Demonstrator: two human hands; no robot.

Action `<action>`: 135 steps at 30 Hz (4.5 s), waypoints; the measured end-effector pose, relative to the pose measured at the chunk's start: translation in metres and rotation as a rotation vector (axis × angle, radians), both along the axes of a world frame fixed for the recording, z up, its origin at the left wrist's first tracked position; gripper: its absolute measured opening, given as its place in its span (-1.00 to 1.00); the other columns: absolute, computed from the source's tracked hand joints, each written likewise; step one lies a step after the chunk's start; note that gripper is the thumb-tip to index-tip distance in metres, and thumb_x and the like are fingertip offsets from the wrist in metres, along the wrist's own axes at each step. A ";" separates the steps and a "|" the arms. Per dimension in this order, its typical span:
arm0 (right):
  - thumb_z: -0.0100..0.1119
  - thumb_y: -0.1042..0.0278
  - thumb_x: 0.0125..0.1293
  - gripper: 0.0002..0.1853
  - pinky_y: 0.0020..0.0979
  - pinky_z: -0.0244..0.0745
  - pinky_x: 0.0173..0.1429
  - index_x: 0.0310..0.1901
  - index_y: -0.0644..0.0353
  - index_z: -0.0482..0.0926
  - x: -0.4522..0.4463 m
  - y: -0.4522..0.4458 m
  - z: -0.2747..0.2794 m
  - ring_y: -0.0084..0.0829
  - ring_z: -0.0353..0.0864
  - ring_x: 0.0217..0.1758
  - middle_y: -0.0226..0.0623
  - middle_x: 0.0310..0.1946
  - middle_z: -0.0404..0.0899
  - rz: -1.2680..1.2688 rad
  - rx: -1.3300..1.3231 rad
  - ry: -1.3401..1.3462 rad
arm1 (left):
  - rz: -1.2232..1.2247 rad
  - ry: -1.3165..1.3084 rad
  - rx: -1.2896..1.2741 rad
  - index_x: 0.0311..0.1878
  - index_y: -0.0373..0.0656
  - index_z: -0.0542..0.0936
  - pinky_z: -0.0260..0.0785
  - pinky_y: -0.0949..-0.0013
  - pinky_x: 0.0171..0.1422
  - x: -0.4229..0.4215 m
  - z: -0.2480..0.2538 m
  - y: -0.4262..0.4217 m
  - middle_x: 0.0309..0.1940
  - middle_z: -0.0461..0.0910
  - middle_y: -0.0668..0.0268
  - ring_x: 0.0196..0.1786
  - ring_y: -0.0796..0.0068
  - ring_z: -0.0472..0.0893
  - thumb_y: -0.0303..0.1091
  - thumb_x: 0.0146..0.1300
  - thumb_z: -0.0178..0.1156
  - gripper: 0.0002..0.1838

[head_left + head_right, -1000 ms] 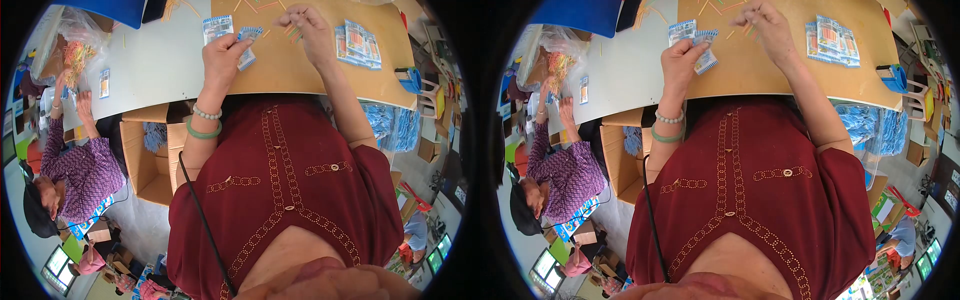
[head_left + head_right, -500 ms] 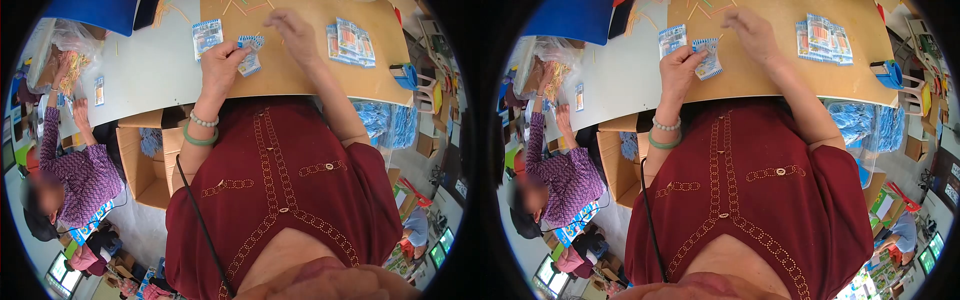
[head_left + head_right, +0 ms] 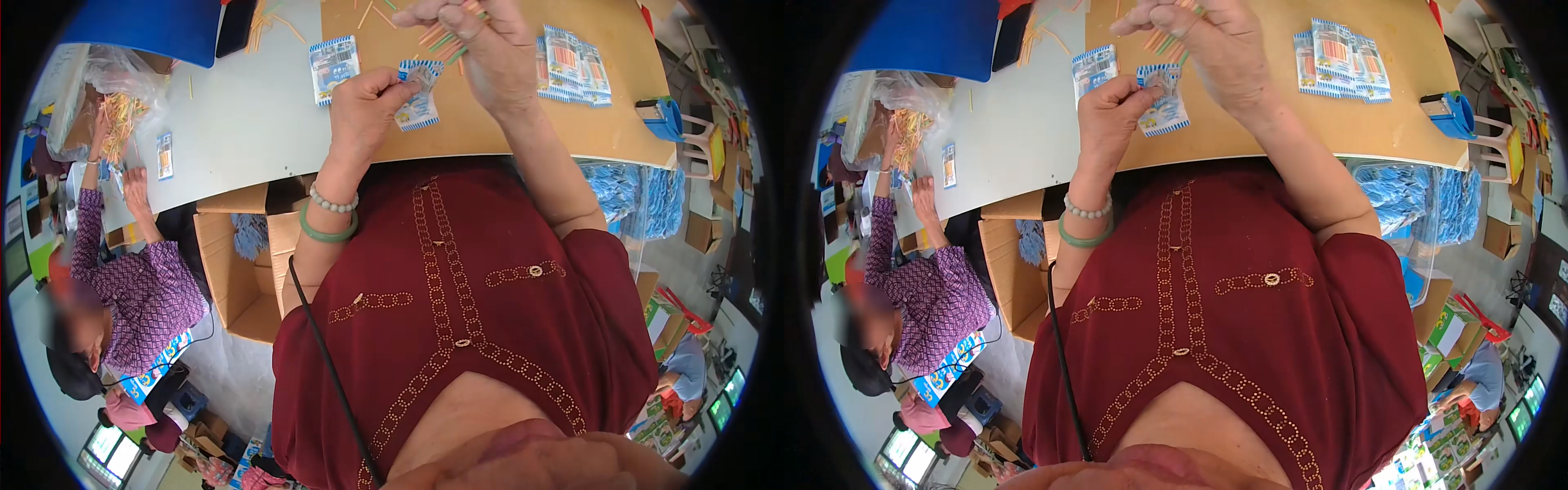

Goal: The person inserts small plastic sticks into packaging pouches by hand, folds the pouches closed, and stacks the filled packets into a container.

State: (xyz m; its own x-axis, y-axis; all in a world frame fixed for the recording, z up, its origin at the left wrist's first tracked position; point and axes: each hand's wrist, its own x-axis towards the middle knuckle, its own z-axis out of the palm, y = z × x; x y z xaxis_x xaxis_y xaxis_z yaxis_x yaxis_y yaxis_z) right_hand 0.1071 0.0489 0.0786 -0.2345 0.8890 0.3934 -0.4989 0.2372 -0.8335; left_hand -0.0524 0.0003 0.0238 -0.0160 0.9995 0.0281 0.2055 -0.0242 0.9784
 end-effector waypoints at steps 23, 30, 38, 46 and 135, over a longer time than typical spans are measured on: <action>0.02 0.51 0.35 -0.82 0.00 0.37 0.25 -0.03 0.28 0.41 0.008 -0.001 -0.028 -0.14 0.68 -0.17 -0.15 -0.28 0.63 -0.045 0.304 -0.043 | -0.122 -0.266 -0.084 -0.23 -0.31 0.61 0.13 0.60 -0.50 0.001 0.010 -0.008 -0.59 0.40 0.55 -0.53 0.79 0.29 -0.42 0.27 0.20 -0.87; 0.02 0.51 0.35 -0.83 -0.02 0.36 0.26 -0.04 0.28 0.41 0.010 0.001 -0.027 -0.18 0.68 -0.19 -0.13 -0.30 0.63 0.022 0.259 -0.086 | -0.118 -0.253 -0.060 -0.23 -0.29 0.63 0.16 0.61 -0.52 -0.001 0.012 -0.011 -0.60 0.45 0.51 -0.57 0.77 0.32 -0.40 0.24 0.24 -0.86; 0.02 0.50 0.35 -0.83 0.03 0.32 0.27 -0.05 0.27 0.41 0.009 0.001 -0.024 -0.19 0.68 -0.21 -0.14 -0.30 0.64 -0.006 0.285 -0.105 | -0.088 -0.213 -0.049 -0.28 -0.27 0.65 0.16 0.61 -0.58 -0.002 0.011 -0.010 -0.64 0.46 0.48 -0.61 0.76 0.35 -0.41 0.22 0.25 -0.88; 0.03 0.52 0.34 -0.84 -0.15 0.46 0.12 -0.07 0.28 0.41 -0.016 0.027 -0.046 -0.22 0.68 -0.20 -0.15 -0.28 0.62 0.212 0.399 0.252 | -0.108 -0.240 -0.073 -0.25 -0.27 0.66 0.18 0.61 -0.55 -0.005 0.009 -0.010 -0.62 0.47 0.47 -0.59 0.75 0.35 -0.43 0.20 0.25 -0.88; 0.23 0.37 0.17 -0.83 -0.55 0.43 -0.12 -0.25 0.26 0.65 0.029 -0.017 -0.095 -0.68 0.50 -0.27 -0.52 -0.38 0.60 0.196 -0.295 -0.298 | -0.184 -0.500 -0.076 0.01 -0.23 0.62 0.30 0.40 0.19 0.025 0.004 0.017 0.06 0.51 0.23 0.11 0.45 0.45 -0.37 0.27 0.21 -0.73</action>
State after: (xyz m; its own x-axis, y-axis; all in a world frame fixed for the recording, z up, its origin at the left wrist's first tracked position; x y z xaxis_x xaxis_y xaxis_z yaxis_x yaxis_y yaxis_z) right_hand 0.1357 0.0318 -0.0159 -0.4737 0.8804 0.0207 -0.2394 -0.1061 -0.9651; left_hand -0.0276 0.0171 0.0276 0.1661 0.9860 -0.0103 -0.2868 0.0584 0.9562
